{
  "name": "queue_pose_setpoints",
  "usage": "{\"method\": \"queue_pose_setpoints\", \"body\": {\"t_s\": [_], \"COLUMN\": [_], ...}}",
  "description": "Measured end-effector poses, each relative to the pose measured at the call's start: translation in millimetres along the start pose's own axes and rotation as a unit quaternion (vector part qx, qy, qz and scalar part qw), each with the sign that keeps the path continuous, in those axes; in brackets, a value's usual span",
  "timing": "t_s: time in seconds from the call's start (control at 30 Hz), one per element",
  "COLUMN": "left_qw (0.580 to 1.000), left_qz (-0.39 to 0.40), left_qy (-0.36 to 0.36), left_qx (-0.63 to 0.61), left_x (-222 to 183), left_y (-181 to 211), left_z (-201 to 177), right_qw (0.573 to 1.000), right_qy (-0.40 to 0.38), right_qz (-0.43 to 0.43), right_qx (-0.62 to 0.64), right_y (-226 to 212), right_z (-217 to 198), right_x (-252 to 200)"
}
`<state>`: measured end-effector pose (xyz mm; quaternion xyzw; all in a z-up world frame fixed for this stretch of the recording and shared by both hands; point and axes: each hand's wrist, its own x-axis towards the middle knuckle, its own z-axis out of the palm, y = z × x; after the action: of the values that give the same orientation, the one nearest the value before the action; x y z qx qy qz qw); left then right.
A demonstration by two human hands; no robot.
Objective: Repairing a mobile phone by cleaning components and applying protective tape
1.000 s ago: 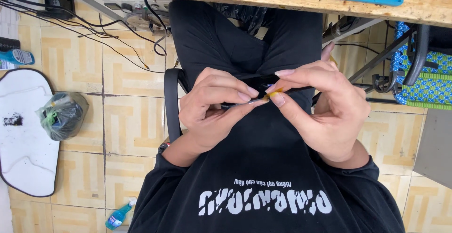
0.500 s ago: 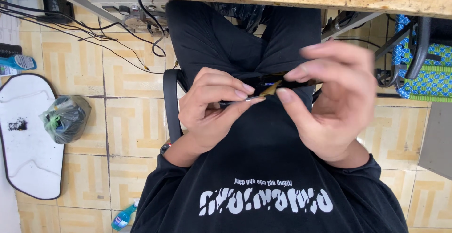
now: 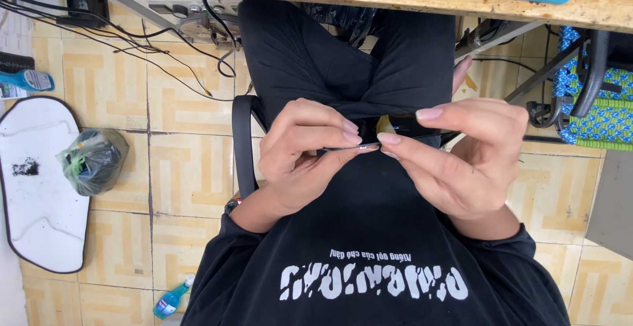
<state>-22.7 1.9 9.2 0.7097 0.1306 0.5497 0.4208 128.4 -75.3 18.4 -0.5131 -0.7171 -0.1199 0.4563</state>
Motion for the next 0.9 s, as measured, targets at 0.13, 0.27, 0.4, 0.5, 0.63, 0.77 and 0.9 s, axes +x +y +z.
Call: {"method": "queue_pose_setpoints", "body": {"t_s": [0.13, 0.27, 0.4, 0.5, 0.63, 0.77, 0.9], "left_qw": [1.0, 0.999, 0.998, 0.997, 0.997, 0.995, 0.997], "left_qz": [0.006, 0.053, 0.062, 0.061, 0.065, 0.091, 0.055], "left_qy": [-0.008, -0.003, -0.011, -0.023, -0.025, 0.006, -0.024], "left_qx": [0.004, 0.003, -0.018, -0.027, -0.038, -0.035, -0.043], "left_x": [-1, -2, -2, -1, -2, -1, 0], "left_y": [-3, -6, -6, -5, -7, -6, 3], "left_z": [0, 0, -1, -4, -2, -1, -5], "right_qw": [0.999, 0.996, 0.994, 0.992, 0.984, 0.987, 0.992], "right_qy": [-0.027, -0.041, -0.062, -0.073, -0.115, -0.137, -0.113], "right_qz": [0.019, 0.042, 0.032, 0.044, 0.066, 0.005, -0.047], "right_qx": [0.002, 0.065, 0.086, 0.096, 0.122, 0.079, 0.021], "right_y": [-5, -7, -9, -12, -14, -13, -11], "right_z": [-4, -4, -4, -5, -12, -12, -7], "right_x": [10, 21, 27, 30, 35, 37, 33]}}
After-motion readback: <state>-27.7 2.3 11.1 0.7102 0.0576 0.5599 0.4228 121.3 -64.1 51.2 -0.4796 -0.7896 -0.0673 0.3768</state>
